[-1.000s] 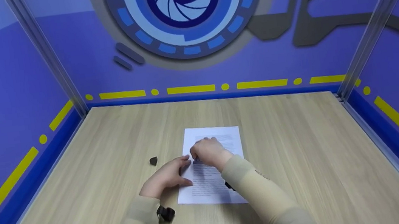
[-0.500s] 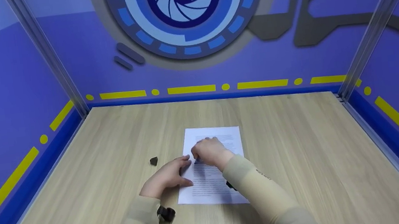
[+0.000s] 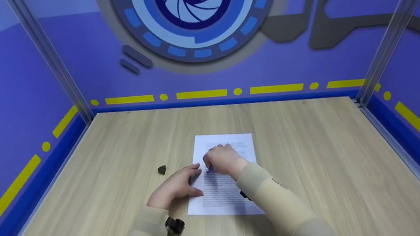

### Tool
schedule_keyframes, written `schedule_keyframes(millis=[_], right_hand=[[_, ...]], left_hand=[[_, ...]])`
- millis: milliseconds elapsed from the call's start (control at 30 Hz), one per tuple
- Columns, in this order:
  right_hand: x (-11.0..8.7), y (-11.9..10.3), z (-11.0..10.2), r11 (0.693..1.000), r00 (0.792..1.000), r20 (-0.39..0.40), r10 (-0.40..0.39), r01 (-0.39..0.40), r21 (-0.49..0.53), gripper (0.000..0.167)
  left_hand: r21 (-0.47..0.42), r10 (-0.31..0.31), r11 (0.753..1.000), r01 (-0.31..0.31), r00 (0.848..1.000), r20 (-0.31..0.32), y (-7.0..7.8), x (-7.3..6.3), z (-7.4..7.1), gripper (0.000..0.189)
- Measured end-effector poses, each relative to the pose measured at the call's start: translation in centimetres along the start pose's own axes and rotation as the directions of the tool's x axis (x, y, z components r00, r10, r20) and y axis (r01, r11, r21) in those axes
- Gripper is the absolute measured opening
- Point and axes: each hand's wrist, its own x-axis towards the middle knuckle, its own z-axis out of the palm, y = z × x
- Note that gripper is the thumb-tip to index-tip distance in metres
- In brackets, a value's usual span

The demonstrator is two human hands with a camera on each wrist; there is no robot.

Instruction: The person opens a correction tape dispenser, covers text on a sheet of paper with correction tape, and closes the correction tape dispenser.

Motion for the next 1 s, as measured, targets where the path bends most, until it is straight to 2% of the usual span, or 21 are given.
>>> schedule_keyframes(millis=[333,667,1000], right_hand=[[-0.18,0.21,-0.06,0.999,1.0,0.008,0.011,-0.011,0.038,0.017],[-0.73,0.81,0.12,0.998,0.995,-0.072,-0.067,0.068,0.008,0.014],[-0.89,0.96,-0.03,0.999,0.998,-0.045,-0.039,0.04,0.022,0.013]], left_hand=[[-0.015,0.0,1.0,-0.001,1.0,0.0,0.11,-0.09,-0.1,0.075],[-0.006,0.006,1.0,-0.006,1.0,0.009,0.1,-0.13,-0.19,0.075],[-0.013,-0.009,1.0,0.009,1.0,0.01,0.14,-0.12,-0.22,0.075]])
